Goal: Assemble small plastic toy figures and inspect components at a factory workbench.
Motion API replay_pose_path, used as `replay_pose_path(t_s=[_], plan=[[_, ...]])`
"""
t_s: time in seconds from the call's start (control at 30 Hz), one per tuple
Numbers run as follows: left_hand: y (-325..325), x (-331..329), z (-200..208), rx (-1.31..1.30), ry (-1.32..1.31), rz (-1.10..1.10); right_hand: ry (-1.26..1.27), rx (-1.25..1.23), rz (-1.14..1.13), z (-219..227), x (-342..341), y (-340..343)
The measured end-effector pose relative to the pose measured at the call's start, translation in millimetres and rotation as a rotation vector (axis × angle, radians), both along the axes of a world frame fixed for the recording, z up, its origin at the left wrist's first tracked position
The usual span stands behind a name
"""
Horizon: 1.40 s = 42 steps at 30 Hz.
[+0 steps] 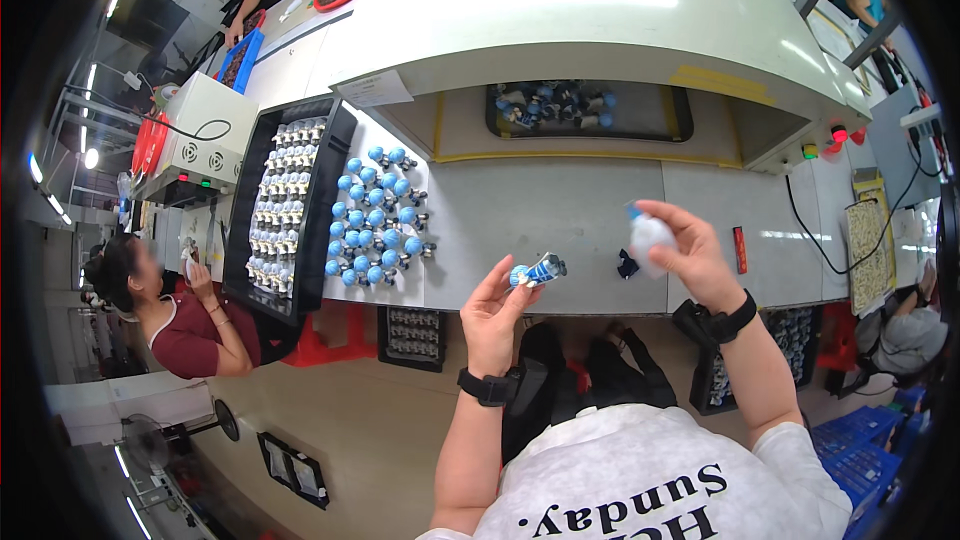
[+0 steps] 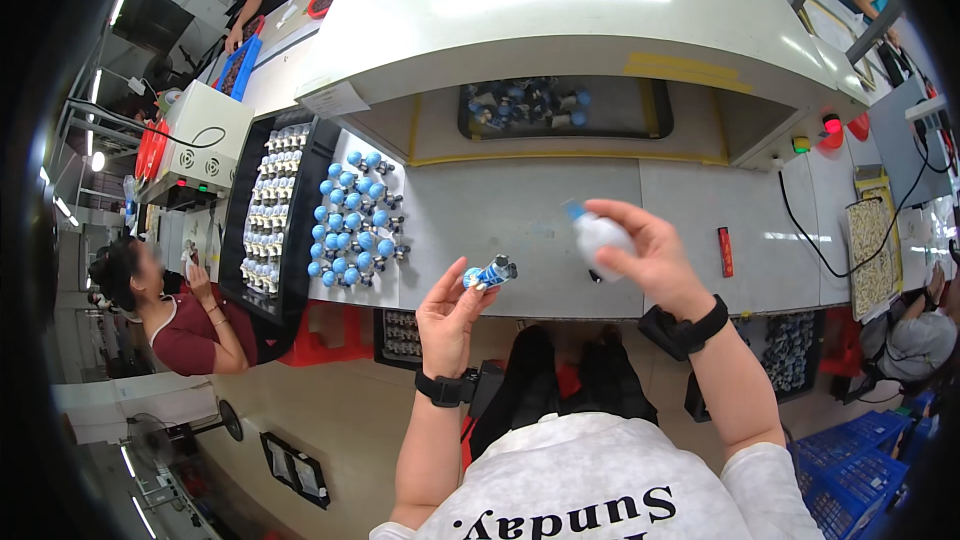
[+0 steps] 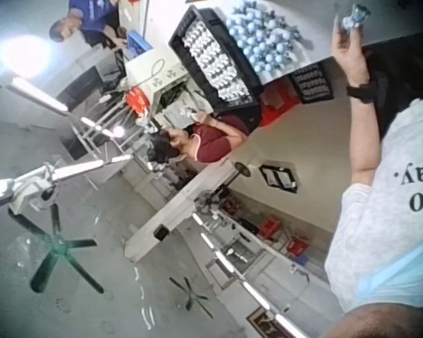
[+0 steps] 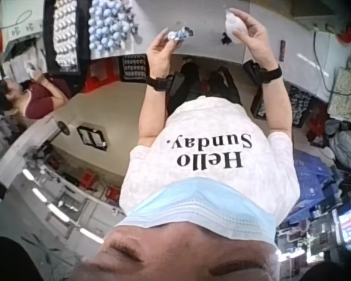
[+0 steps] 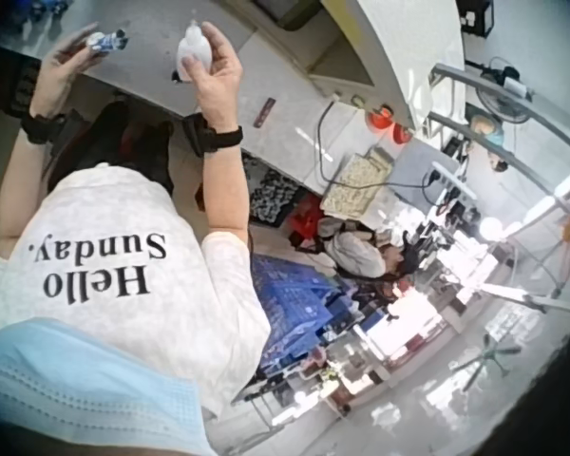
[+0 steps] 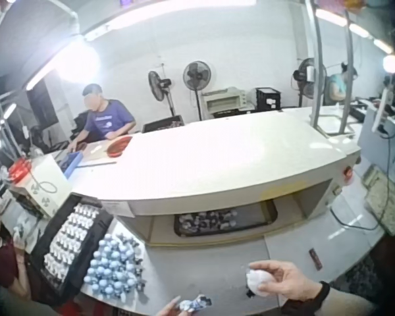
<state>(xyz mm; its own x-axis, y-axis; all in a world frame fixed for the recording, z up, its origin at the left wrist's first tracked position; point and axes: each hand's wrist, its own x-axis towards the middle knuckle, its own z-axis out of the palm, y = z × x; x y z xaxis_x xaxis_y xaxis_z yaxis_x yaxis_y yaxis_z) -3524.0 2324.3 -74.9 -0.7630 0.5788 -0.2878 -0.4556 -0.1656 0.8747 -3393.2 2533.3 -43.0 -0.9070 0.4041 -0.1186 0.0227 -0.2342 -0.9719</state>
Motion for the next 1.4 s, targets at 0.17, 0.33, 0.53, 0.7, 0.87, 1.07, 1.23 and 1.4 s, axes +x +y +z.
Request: replay_pose_path(t_s=[0.17,0.33,0.53,0.7,0.87,1.07,1.23,1.4], plan=[[3,4,3,0.059,-0.106,-0.087,-0.053,0.005,-0.461,-83,33,52],[11,10,1,0.025,-0.042,-0.091,-0.154,0.165,-0.618,-114,47,81],[16,15,3,0.023,0.030,-0.082,-0.169,0.233,-0.632,-123,48,94],[19,17,8,0.025,0.025,-0.058,-0.045,0.472,-0.709,-117,42,78],[19,19,0,0.043,0.084,-0.034,0.034,0.485,-0.805,-65,35,18],[23,23,-1,0.074,0.114,-0.060,0.096,0.166,-0.130,1,-20,-47],[22,26,1,0.108,0.010,-0.084,0.124,0.174,-0.025,-1,-25,-51],[18,29,-1,0.129,-0.058,-0.100,0.109,0.201,-0.040,0,-21,-56]])
